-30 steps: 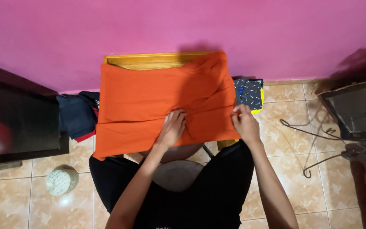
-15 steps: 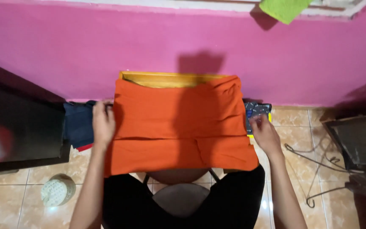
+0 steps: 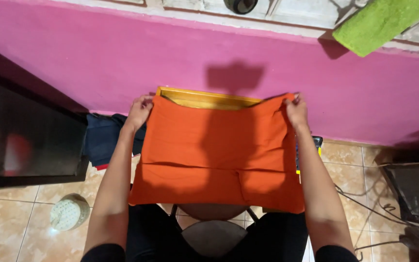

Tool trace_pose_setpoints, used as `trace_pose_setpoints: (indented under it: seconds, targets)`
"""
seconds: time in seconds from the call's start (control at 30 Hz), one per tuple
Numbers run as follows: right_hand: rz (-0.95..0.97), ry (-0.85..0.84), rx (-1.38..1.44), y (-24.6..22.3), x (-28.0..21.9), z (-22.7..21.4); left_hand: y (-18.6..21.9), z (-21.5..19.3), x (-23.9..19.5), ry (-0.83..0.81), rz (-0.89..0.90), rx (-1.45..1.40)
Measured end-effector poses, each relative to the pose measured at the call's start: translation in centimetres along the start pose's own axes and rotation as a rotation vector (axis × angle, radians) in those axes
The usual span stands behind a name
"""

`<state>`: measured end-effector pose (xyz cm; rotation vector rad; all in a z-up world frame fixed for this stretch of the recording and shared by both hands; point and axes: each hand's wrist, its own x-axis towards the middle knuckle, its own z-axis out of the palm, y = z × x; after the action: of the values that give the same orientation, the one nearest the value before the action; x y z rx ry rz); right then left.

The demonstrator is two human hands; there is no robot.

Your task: A person folds various items of clothing, including jeans, a jacket, and a shirt, on a small wooden tray.

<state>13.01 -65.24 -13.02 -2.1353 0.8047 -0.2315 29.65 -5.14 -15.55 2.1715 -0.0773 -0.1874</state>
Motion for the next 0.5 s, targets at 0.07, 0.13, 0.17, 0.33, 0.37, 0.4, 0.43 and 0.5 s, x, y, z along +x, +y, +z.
trace_pose_setpoints:
  seconds: [0.07, 0.13, 0.17, 0.33, 0.37, 0.4, 0.43, 0.5]
  targets:
    - [-0.040, 0.086, 0.162, 0.2, 2.8, 0.4, 0.4, -0.5, 0.1, -0.028, -0.024, 0.011]
    - [-0.172, 0.134, 0.265, -5.3, 0.2, -1.4, 0.1, -1.0, 1.1, 0.025, 0.068, 0.126]
    - [-0.173, 0.137, 0.263, -6.1, -0.6, -2.0, 0.1, -1.2, 1.3, 0.024, 0.070, 0.124]
    - [-0.266, 0.095, 0.365, -6.3, -2.8, -4.3, 4.1, -5.3, -2.5, 0.109, 0.245, -0.085]
    - [-0.264, 0.086, 0.363, -6.5, -4.7, -5.4, 6.3, -6.9, -5.4, 0.112, 0.237, -0.084]
    - [-0.285, 0.095, 0.394, -6.7, -6.5, -6.5, 8.6, -8.5, -8.3, 0.138, 0.275, -0.007]
    - [-0.301, 0.107, 0.425, -6.8, -8.6, -7.7, 10.9, -10.1, -11.1, 0.158, 0.314, 0.072]
    - [-0.295, 0.109, 0.416, -5.9, -14.3, -10.5, 10.5, -11.7, -16.7, 0.181, 0.403, 0.172]
